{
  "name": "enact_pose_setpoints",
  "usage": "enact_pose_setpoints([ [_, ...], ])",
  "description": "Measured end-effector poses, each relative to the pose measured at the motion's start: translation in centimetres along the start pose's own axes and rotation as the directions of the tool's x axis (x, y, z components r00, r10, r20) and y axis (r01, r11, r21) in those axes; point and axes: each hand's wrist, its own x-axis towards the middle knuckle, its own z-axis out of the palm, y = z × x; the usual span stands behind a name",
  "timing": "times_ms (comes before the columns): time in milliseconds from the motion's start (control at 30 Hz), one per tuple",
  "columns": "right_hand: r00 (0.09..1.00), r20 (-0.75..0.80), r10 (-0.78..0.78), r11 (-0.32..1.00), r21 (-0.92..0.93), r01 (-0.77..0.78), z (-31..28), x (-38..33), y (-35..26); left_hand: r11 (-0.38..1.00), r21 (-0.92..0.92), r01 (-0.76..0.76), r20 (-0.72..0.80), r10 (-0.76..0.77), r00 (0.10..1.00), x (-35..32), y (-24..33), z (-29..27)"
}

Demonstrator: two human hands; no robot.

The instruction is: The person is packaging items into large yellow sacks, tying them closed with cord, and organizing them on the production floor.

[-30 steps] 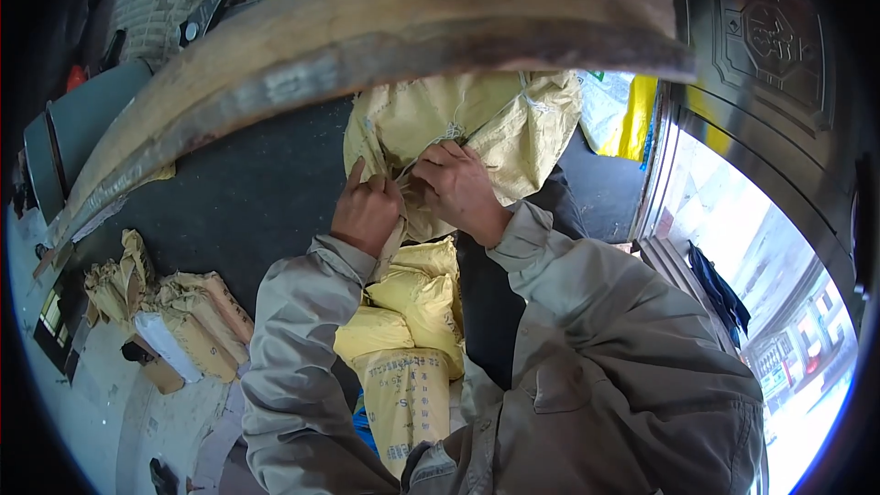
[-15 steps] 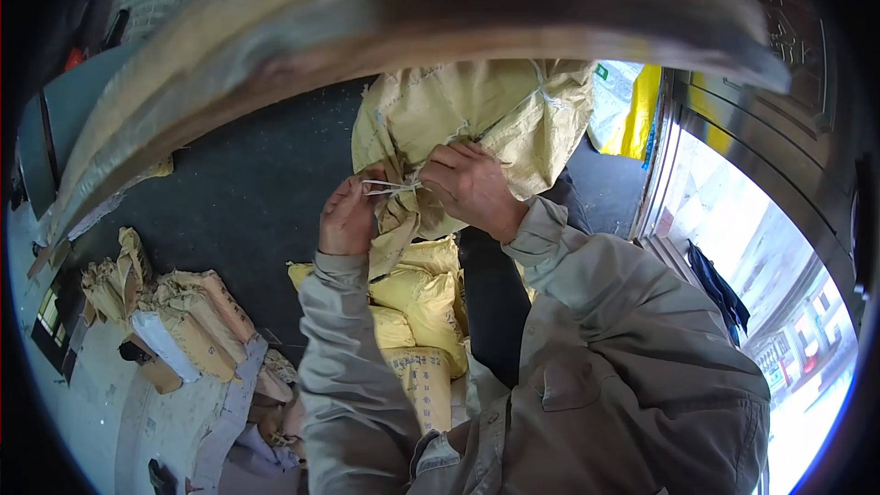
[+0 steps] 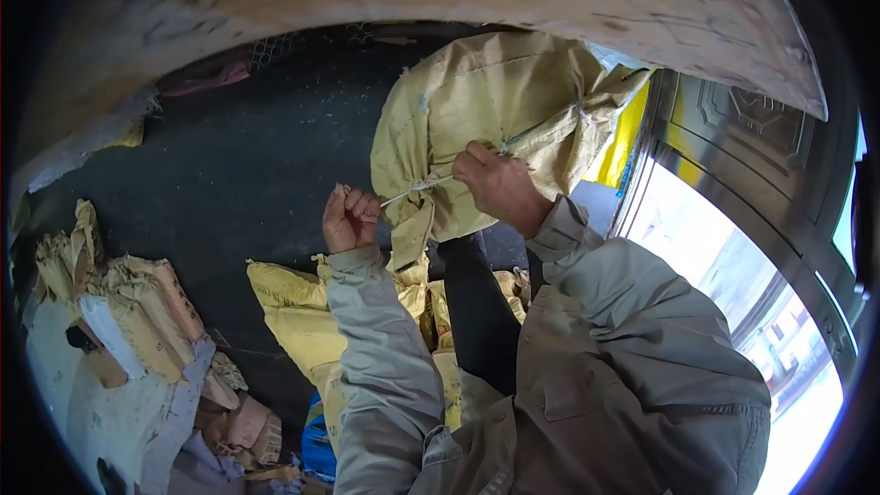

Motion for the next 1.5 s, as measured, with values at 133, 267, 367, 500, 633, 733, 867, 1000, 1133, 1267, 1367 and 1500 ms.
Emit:
enact_pose_setpoints([
  [133,1.0,-0.011,-0.01,0.998,0.062,0.011,0.4,0.3,0.2,0.992,-0.096,-0.077,-0.184,0.058,0.981,-0.1,0.2,0.5],
  [267,0.971,0.214,0.109,0.905,0.382,-0.186,-2.9,2.0,-0.1,0.779,0.616,-0.118,0.0,0.15,0.989,1.3,0.7,10.3],
  [367,0.984,0.17,0.055,0.918,0.379,-0.117,-1.2,2.1,0.3,0.455,0.856,-0.245,0.325,-0.106,0.94,4.4,-0.5,14.4],
  [500,0.989,0.106,0.098,0.661,0.737,-0.145,0.7,1.7,0.9,-0.185,0.847,-0.499,0.414,-0.359,0.837,6.0,-1.6,16.6],
  [633,0.975,0.112,0.192,0.615,0.761,-0.208,0.1,1.6,1.1,-0.099,0.866,-0.491,0.473,-0.161,0.866,4.8,-1.1,13.7],
  [733,0.97,0.108,0.217,0.671,0.705,-0.229,0.2,1.8,1.2,0.092,0.971,-0.222,0.231,-0.1,0.968,2.9,-1.3,11.3],
  [867,0.961,0.11,0.255,0.671,0.695,-0.258,0.2,1.5,1.1,0.181,0.983,0.001,0.046,-0.252,0.967,2.4,-1.5,10.1],
  [1000,0.948,0.124,0.294,0.662,0.689,-0.295,0.1,1.6,0.8,0.229,0.973,0.01,0.05,-0.255,0.966,2.4,-1.6,10.0],
  [1133,0.957,0.129,0.259,0.664,0.696,-0.273,-0.2,0.7,1.2,0.359,0.931,0.062,0.012,-0.202,0.979,2.2,-2.0,9.9],
  [1267,0.985,0.091,0.145,0.784,0.597,-0.17,-1.0,-0.2,0.6,0.176,0.984,-0.012,0.041,-0.161,0.986,2.5,-2.7,10.6],
  [1367,0.997,-0.071,-0.044,0.967,0.248,0.06,-1.2,-0.2,0.0,-0.302,0.919,-0.252,0.194,-0.211,0.958,3.0,-2.8,10.8],
  [1500,0.992,0.001,-0.127,0.989,0.076,0.126,-1.1,0.3,0.8,-0.092,0.869,-0.486,0.441,-0.298,0.846,3.6,-2.5,9.2],
])
